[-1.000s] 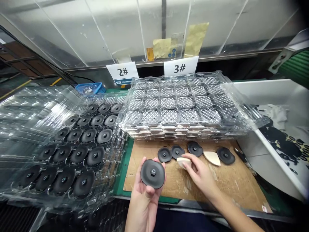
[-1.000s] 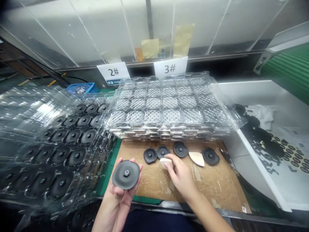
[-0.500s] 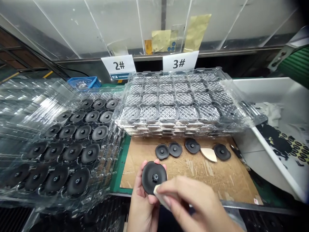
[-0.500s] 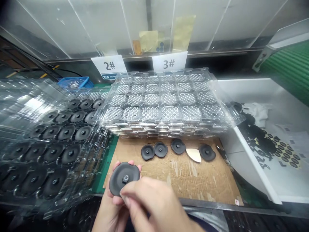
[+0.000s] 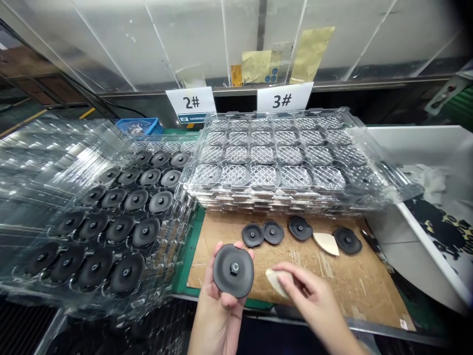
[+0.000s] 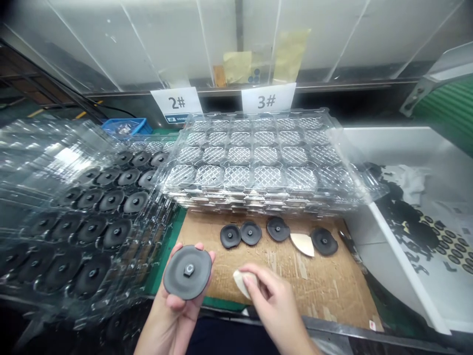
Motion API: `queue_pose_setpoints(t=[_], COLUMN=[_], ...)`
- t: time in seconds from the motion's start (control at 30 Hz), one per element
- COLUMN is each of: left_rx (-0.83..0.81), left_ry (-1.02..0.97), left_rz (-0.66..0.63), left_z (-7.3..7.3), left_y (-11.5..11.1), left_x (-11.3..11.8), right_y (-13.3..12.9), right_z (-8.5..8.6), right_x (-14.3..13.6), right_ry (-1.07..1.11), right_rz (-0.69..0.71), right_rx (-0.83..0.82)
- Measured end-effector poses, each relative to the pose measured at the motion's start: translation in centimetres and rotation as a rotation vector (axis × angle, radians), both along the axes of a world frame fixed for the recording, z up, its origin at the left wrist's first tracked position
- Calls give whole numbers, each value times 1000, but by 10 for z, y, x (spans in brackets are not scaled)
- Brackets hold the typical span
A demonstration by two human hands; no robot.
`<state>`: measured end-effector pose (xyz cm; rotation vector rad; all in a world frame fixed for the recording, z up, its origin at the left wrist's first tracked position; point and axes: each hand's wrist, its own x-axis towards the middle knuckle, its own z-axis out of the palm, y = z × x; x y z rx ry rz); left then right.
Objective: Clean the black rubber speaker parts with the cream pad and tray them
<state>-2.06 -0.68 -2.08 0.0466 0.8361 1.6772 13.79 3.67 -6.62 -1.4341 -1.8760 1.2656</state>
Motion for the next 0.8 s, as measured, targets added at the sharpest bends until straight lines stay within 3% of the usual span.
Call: queue_pose_setpoints(t=[0.07, 0.1, 0.2, 0.3, 0.37, 0.43, 0.53, 0.63, 0.8], left_rx=[-3, -6, -29, -59, -79, -101, -93, -91, -77], left_ry=[-2, 1, 6, -33, -51, -47, -22, -31, -50], left_rz=[-12, -19, -56, -122, -148, -150, -131, -190, -261], left_z=[0, 0, 1, 2, 3, 3, 2, 1, -1], left_y=[0, -1, -2, -3, -2, -2, -3, -6, -7], left_x=[0, 1, 5, 8, 7, 4, 1, 1, 3], right_y=[-10, -13, -11, 2, 10, 14, 12, 9, 11], right_z=[-7, -2, 37, 82, 98, 101, 92, 86, 97], right_x=[4, 4, 1, -11, -21, -27, -24, -11, 1], right_ry=[-21, -14, 64, 146, 151, 121, 94, 86, 109], right_rz=[45, 50, 76, 266, 396, 430, 376, 401, 347], right_rx=[-44, -39, 133, 444, 518, 506, 522, 417, 354])
